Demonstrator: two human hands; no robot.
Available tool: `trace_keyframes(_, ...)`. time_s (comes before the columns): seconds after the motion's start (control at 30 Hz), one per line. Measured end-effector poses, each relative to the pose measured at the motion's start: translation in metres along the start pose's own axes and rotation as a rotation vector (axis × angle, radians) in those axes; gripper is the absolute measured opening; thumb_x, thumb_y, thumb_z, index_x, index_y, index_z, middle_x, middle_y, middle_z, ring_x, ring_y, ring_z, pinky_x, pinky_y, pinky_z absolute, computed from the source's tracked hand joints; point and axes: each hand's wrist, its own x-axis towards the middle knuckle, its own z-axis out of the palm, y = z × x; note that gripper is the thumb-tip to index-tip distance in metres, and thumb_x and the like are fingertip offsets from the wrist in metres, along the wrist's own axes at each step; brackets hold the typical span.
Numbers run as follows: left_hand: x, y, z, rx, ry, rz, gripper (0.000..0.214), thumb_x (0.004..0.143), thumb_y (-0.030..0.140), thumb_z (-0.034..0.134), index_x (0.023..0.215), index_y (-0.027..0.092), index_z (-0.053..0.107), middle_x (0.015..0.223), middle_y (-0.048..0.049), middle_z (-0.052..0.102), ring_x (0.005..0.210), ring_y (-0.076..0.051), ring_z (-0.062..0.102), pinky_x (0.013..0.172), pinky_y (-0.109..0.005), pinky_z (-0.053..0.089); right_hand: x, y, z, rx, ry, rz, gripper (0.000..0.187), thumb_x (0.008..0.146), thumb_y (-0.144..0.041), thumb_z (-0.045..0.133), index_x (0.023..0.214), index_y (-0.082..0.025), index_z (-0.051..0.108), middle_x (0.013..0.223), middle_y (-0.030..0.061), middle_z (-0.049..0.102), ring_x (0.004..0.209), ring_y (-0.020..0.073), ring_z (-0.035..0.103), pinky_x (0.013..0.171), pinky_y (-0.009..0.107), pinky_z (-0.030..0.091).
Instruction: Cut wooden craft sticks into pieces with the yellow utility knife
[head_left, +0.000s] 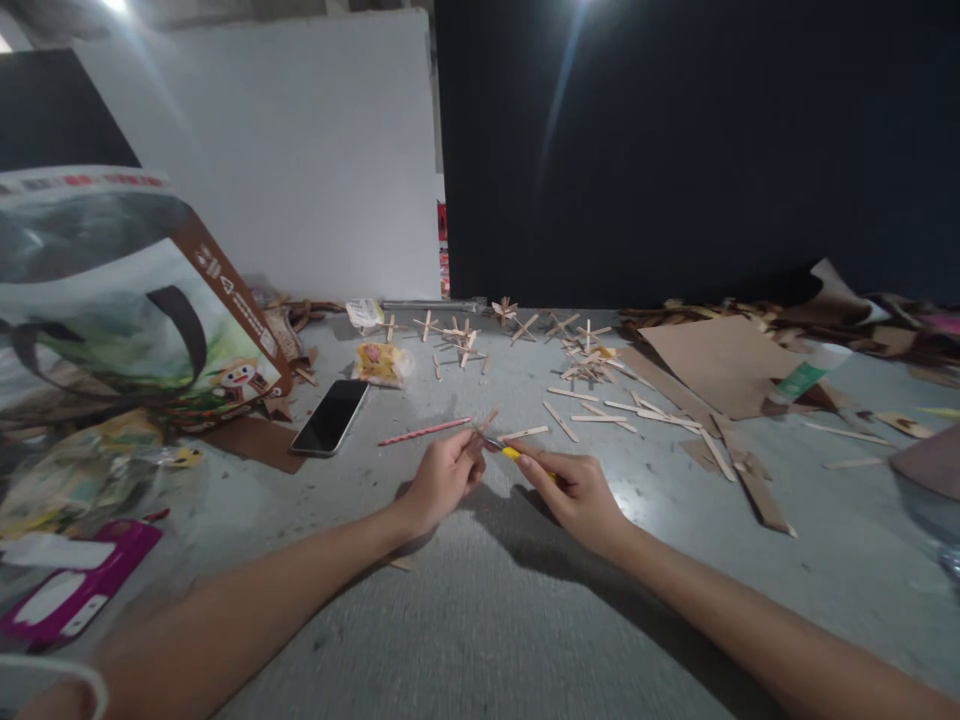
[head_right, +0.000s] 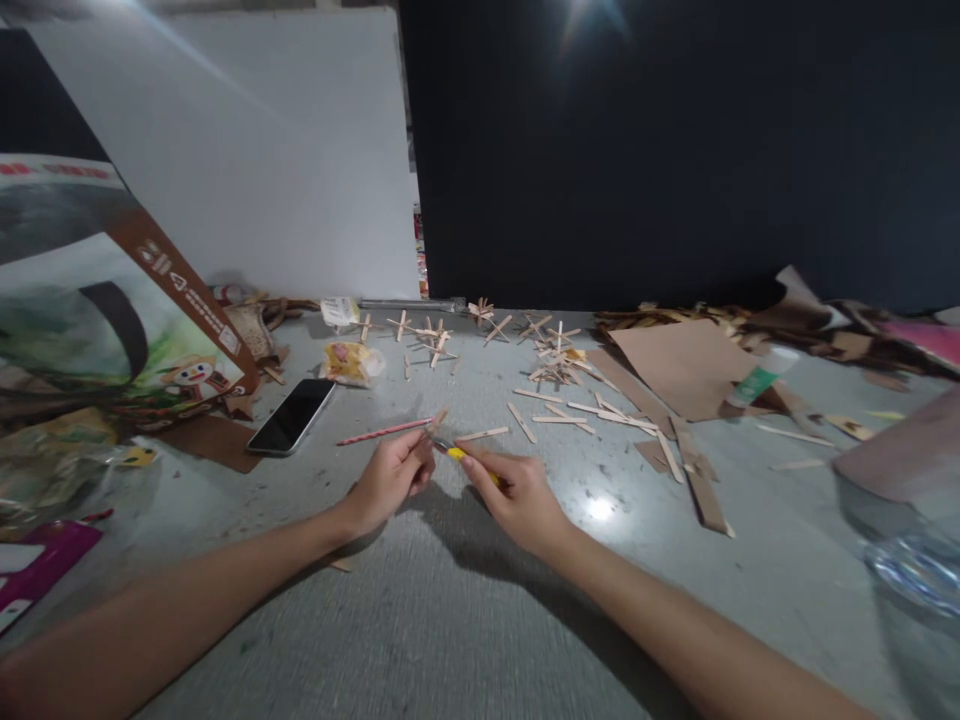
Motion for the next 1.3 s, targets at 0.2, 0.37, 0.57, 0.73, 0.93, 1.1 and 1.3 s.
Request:
trace_keyframes(0.2,-0.0022,0.0033,0.0020,0.095,0.068,0.012,0.046,0.096,0.058,0.050,0.071,0.020,0.050,0.055,0.0046,0.047,0.047,-0.009,0.041,0.047,-0.021,0.031,-0.0004,-0.0015,-0.0001,-0.019,-0.010,-0.003,0.053,0.104,-0.049,0.045,0.119,-0.012,0.080,0.062,0.0012,0.064,0.049,0.0105,0.041,0.049,0.022,0.037)
trace_keyframes(0.37,-0.0025,0.0023,0.0013,0.146,0.066,0.021,0.045,0.097,0.056,0.047,0.070,0.020,0.049,0.054,0.0049,0.046,0.047,-0.010,0.041,0.048,-0.022,0.032,-0.0009,-0.0040,-0.0019,-0.023,-0.005,-0.050,0.053,0.105,-0.048,0.044,0.120,-0.011,0.079,0.060,0.0008,0.061,0.050,0.0107,0.042,0.050,0.022,0.037)
trace_keyframes(0.57,-0.0023,0.0007,0.0007,0.156,0.059,0.024,0.043,0.098,0.054,0.046,0.070,0.021,0.048,0.054,0.0052,0.045,0.047,-0.011,0.040,0.049,-0.023,0.032,-0.0025,-0.0030,-0.0005,-0.011,0.001,-0.069,0.053,0.106,-0.048,0.044,0.121,-0.011,0.079,0.061,0.0022,0.062,0.050,0.0115,0.047,0.051,0.023,0.038)
trace_keyframes(0.73,-0.0024,-0.0001,0.0000,0.146,0.066,0.025,0.046,0.099,0.056,0.048,0.071,0.019,0.053,0.056,0.0041,0.047,0.048,-0.010,0.040,0.049,-0.022,0.030,-0.0016,-0.0016,0.0005,-0.024,0.014,-0.055,0.051,0.105,-0.047,0.046,0.120,-0.011,0.079,0.061,0.0019,0.063,0.051,0.0118,0.048,0.051,0.023,0.039)
trace_keyframes(0.93,-0.0032,0.0027,0.0007,0.118,0.071,0.026,0.046,0.097,0.057,0.051,0.072,0.019,0.054,0.056,0.0043,0.047,0.048,-0.010,0.041,0.048,-0.022,0.031,-0.0006,-0.0041,-0.0008,-0.048,0.014,-0.065,0.052,0.106,-0.048,0.044,0.119,-0.012,0.079,0.062,0.0026,0.066,0.050,0.0114,0.049,0.051,0.022,0.040)
trace_keyframes(1.1,-0.0029,0.0042,0.0017,0.049,0.054,0.013,0.042,0.097,0.056,0.051,0.076,0.019,0.054,0.056,0.0055,0.045,0.047,-0.010,0.040,0.047,-0.022,0.031,-0.0007,-0.0020,0.0003,-0.053,0.024,-0.052,0.051,0.106,-0.048,0.045,0.119,-0.013,0.080,0.063,0.0026,0.068,0.049,0.0111,0.048,0.050,0.022,0.040)
trace_keyframes(1.3,-0.0024,0.0031,0.0012,0.067,0.047,0.018,0.035,0.098,0.049,0.049,0.082,0.019,0.057,0.057,0.0059,0.046,0.047,-0.009,0.039,0.047,-0.022,0.031,-0.0020,-0.0011,0.0015,-0.038,0.047,-0.042,0.049,0.105,-0.047,0.046,0.116,-0.014,0.081,0.072,0.0065,0.075,0.051,0.0122,0.050,0.052,0.023,0.043)
